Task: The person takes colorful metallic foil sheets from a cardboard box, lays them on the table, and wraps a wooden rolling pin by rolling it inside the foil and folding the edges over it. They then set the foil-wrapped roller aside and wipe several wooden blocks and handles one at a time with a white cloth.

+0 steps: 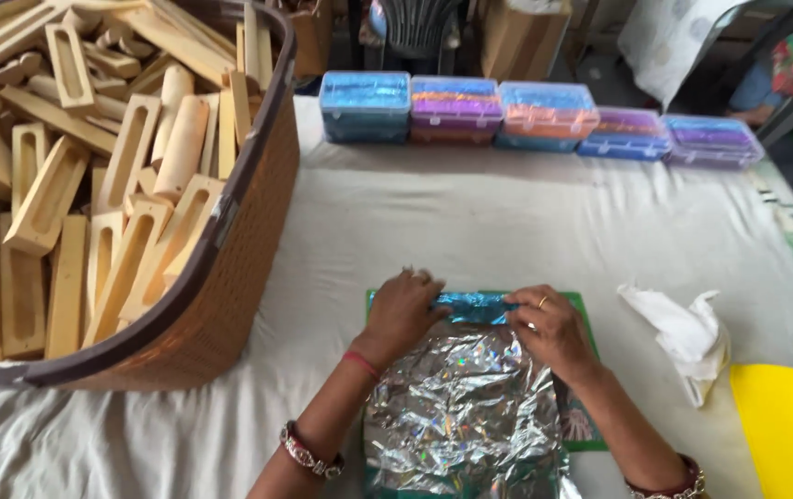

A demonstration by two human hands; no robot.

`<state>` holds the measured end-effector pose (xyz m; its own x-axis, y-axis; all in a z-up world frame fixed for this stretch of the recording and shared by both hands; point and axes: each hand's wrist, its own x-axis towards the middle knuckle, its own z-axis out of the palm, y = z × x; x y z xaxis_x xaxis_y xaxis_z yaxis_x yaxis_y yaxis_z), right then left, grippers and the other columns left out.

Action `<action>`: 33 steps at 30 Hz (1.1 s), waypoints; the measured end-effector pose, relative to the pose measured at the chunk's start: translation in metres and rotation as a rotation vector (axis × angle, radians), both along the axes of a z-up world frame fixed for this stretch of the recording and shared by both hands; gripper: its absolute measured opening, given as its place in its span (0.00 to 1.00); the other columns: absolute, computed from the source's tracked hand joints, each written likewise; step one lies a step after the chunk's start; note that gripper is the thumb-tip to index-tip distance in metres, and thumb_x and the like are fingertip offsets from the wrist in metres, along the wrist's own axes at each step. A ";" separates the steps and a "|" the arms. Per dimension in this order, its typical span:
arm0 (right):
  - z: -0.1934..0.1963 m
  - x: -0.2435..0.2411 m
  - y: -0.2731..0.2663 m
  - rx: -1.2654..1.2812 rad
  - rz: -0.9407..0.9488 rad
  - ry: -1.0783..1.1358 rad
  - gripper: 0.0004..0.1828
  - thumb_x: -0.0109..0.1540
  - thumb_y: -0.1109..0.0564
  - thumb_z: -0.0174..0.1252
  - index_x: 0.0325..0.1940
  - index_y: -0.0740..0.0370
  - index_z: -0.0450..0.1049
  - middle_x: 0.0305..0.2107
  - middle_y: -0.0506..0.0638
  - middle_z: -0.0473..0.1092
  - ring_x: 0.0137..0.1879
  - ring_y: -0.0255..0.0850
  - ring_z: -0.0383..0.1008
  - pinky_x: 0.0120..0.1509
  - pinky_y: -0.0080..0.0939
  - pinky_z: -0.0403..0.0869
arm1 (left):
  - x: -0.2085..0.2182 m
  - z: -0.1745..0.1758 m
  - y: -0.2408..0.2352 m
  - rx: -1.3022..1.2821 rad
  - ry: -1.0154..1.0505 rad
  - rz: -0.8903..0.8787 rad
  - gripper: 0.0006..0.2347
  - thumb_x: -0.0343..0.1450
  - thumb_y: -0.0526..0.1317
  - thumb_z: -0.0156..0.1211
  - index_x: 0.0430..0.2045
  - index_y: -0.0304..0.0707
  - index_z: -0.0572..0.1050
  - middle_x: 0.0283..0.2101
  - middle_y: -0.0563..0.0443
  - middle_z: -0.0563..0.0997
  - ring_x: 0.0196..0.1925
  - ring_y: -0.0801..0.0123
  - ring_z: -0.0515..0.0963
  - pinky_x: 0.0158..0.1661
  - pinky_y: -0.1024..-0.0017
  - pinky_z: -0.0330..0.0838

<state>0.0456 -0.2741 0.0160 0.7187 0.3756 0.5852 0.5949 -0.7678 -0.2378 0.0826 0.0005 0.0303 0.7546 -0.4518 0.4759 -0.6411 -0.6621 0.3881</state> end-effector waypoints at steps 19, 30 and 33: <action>0.004 0.008 -0.004 0.136 0.023 0.256 0.27 0.54 0.48 0.70 0.55 0.60 0.79 0.46 0.54 0.77 0.55 0.48 0.76 0.57 0.48 0.75 | -0.015 -0.010 0.005 -0.010 0.139 0.087 0.20 0.58 0.43 0.74 0.45 0.46 0.81 0.42 0.52 0.81 0.46 0.56 0.78 0.42 0.58 0.74; 0.007 0.005 0.000 0.149 -0.130 0.316 0.25 0.48 0.53 0.75 0.48 0.58 0.80 0.42 0.52 0.78 0.51 0.46 0.77 0.52 0.46 0.78 | 0.000 0.018 0.078 0.000 -0.015 0.279 0.17 0.59 0.29 0.64 0.42 0.39 0.81 0.50 0.44 0.81 0.55 0.52 0.78 0.53 0.59 0.73; 0.007 0.003 0.003 0.112 -0.126 0.247 0.24 0.47 0.54 0.75 0.47 0.58 0.80 0.42 0.50 0.79 0.52 0.45 0.77 0.56 0.47 0.77 | -0.013 0.044 0.040 -0.195 -0.045 0.032 0.18 0.62 0.36 0.69 0.46 0.35 0.79 0.52 0.40 0.81 0.57 0.51 0.76 0.56 0.58 0.70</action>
<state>0.0490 -0.2715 0.0225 0.8815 0.2172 0.4193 0.4099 -0.7928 -0.4510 0.0696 0.0408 0.0748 0.7430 -0.3239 0.5857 -0.6406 -0.5979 0.4818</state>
